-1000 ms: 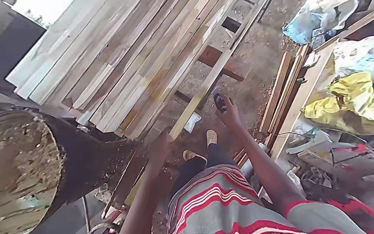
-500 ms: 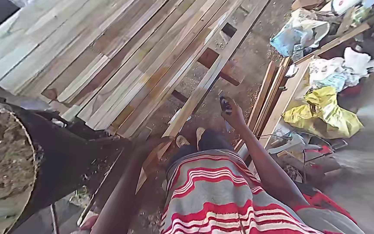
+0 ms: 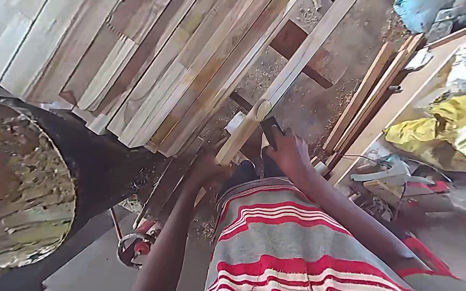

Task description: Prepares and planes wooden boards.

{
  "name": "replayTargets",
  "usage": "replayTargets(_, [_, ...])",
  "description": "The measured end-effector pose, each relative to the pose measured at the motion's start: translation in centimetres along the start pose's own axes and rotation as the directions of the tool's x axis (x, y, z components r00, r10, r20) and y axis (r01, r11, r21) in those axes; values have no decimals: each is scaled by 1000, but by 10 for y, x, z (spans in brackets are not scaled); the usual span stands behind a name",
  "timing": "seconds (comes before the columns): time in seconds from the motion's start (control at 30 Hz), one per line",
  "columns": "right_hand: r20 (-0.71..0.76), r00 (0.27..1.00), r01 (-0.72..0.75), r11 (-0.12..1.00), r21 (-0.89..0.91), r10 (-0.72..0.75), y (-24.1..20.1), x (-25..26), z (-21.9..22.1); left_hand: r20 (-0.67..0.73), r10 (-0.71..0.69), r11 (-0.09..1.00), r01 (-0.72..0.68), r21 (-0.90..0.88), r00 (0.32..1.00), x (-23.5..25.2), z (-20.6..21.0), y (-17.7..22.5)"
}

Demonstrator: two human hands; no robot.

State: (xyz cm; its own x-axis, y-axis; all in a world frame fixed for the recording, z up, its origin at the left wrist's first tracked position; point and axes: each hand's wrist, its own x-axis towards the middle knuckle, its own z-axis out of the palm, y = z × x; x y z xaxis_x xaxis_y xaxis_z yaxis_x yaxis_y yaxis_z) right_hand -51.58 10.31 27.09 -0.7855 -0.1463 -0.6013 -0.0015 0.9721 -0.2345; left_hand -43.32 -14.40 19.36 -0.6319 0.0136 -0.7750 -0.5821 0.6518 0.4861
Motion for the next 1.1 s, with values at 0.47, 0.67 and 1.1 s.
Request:
replayTargets(0.47, [-2,999,-45,977,207,47,-51,-32,22,-111,94,992,-84,94,989,-10,15,2])
replayTargets(0.67, [-115,993,42,897,440,10,3,-19,14,257,94,909,22,-416,962,10,-5,-13])
replayTargets(1.1, [-369,895,296,953,68,-252,1,39,40,421,323,821,-31,-570,848,25,-32,-44])
